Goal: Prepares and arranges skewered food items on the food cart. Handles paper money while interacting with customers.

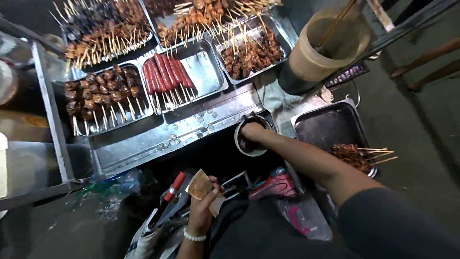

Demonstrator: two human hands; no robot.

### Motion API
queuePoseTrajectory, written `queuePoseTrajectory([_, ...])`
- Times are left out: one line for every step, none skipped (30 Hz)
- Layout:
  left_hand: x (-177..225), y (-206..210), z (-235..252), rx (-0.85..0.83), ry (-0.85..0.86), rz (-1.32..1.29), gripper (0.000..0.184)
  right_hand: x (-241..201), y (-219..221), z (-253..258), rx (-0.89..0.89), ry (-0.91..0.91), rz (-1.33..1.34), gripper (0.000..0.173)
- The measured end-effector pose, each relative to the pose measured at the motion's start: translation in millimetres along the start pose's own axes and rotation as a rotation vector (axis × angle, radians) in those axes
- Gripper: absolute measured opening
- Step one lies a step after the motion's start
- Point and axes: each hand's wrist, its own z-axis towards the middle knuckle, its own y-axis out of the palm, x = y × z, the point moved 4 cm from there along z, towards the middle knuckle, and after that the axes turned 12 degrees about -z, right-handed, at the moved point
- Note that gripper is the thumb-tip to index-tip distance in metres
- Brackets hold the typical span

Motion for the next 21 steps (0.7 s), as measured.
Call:
queuePoseTrajectory([4,2,2,0.000,0.026,0.023,0.040,3,-10,-9,0.072,-0.056,-0.024,0.014])
queuePoseTrajectory([8,4,4,0.011,0.054,0.053,0.038,7,-24,-23,0.135,-0.095,-0.004,0.015])
queuePoseTrajectory([12,7,8,0.035,0.083,0.099,0.037,12,-39,-40,0.208,-0.102,0.039,0.016])
queuePoseTrajectory([15,11,13,0.065,0.111,0.160,0.037,19,-54,-58,0.302,-0.082,0.118,0.015])
queuePoseTrajectory([16,17,20,0.090,0.127,0.224,0.038,22,-69,-78,0.388,-0.056,0.240,0.015])
queuePoseTrajectory([17,25,29,0.106,0.140,0.283,0.039,23,-84,-96,0.456,-0.031,0.387,0.014])
queuePoseTrajectory([18,34,40,0.110,0.150,0.331,0.041,22,-95,-109,0.493,-0.025,0.516,0.013])
queuePoseTrajectory([18,45,53,0.104,0.152,0.372,0.044,17,-105,-117,0.500,-0.043,0.594,0.013])
queuePoseTrajectory([18,56,65,0.092,0.143,0.412,0.047,9,-112,-122,0.500,-0.080,0.632,0.013])
queuePoseTrajectory([19,68,76,0.085,0.133,0.446,0.048,-3,-118,-123,0.499,-0.123,0.656,0.013])
queuePoseTrajectory([21,78,85,0.080,0.139,0.468,0.046,-15,-122,-123,0.489,-0.161,0.665,0.014])
queuePoseTrajectory([24,84,92,0.064,0.166,0.487,0.044,-24,-124,-120,0.466,-0.208,0.654,0.014])
queuePoseTrajectory([27,87,96,0.059,0.210,0.488,0.041,-28,-125,-115,0.431,-0.264,0.639,0.015])
queuePoseTrajectory([31,87,99,0.073,0.257,0.479,0.038,-26,-126,-109,0.373,-0.310,0.607,0.016])
queuePoseTrajectory([35,83,100,0.096,0.298,0.470,0.036,-20,-123,-101,0.300,-0.319,0.526,0.018])
queuePoseTrajectory([39,77,99,0.120,0.328,0.466,0.036,-13,-116,-91,0.223,-0.293,0.407,0.018])
queuePoseTrajectory([42,69,97,0.137,0.345,0.460,0.037,-5,-103,-78,0.158,-0.250,0.257,0.016])
queuePoseTrajectory([44,62,94,0.154,0.345,0.452,0.039,0,-84,-64,0.107,-0.214,0.116,0.014])
queuePoseTrajectory([44,57,92,0.172,0.334,0.446,0.039,3,-63,-51,0.045,-0.182,-0.001,0.012])
queuePoseTrajectory([44,54,89,0.192,0.324,0.441,0.039,3,-43,-39,-0.015,-0.156,-0.093,0.010])
queuePoseTrajectory([43,52,86,0.207,0.316,0.433,0.038,1,-25,-30,-0.086,-0.130,-0.159,0.010])
